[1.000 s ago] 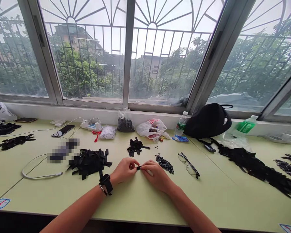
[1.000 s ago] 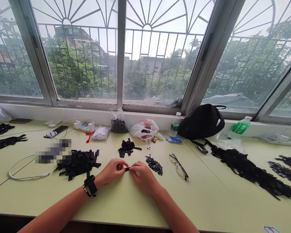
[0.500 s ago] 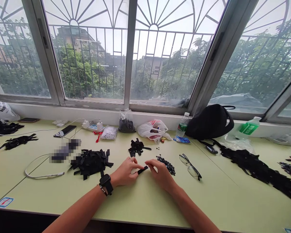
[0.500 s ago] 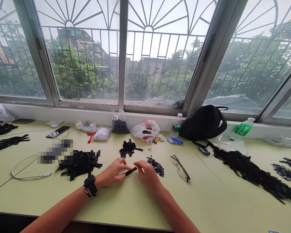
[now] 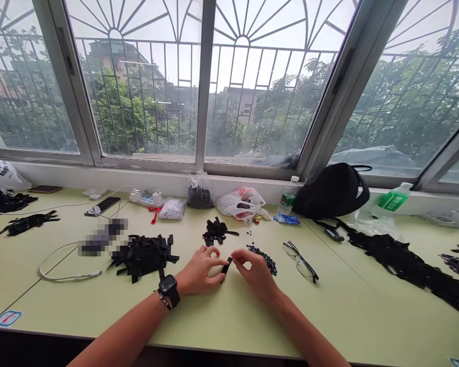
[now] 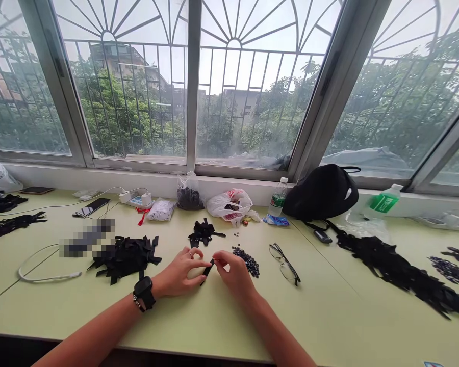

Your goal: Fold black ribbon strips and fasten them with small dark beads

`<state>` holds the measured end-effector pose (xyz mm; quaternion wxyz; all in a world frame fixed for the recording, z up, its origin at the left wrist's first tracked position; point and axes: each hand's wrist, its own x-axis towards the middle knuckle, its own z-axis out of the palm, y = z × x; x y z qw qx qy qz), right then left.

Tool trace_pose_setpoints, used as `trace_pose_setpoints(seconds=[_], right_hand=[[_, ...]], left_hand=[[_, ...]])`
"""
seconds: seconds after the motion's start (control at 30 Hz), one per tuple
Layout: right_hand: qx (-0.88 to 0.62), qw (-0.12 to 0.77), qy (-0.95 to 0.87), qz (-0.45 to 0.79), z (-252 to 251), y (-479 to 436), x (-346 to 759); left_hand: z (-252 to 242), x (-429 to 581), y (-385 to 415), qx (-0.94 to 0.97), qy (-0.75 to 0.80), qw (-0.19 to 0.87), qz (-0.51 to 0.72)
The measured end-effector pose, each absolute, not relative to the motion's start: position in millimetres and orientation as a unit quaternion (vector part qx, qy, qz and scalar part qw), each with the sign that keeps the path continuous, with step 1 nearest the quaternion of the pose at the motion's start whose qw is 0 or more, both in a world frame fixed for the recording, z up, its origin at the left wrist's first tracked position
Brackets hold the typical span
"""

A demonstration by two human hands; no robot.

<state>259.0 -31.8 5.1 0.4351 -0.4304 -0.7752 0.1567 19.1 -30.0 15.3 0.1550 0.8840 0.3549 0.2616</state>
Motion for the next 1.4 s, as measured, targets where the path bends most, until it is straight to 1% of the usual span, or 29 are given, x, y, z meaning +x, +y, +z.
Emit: trace_pose_setpoints(seconds=[0.2, 0.4, 0.83, 1.17, 1.4], right_hand=[[-0.411, 0.402, -0.808, 0.125, 0.8, -31.7, 257.2], [-0.406, 0.378, -0.822, 0.124, -0.3, -34.1, 254.2], [-0.411, 0.359, -0.828, 0.127, -0.9, -36.7, 251.5], [-0.409, 0.323, -0.841, 0.143, 1.7, -37.8, 250.7], [-0.386, 0.307, -0.866, 0.083, 5.7, -43.0, 244.4]], left_hand=[[15.0, 21.6, -34.0, 0.882, 0.374, 0.13, 0.257], [14.7, 22.1, -35.7, 0.886, 0.369, 0.11, 0.259], [17.1, 24.2, -36.3, 0.884, 0.376, 0.109, 0.255], [17.9, 23.4, -37.2, 0.888, 0.375, 0.104, 0.245], [16.7, 22.2, -36.7, 0.892, 0.372, 0.1, 0.236]])
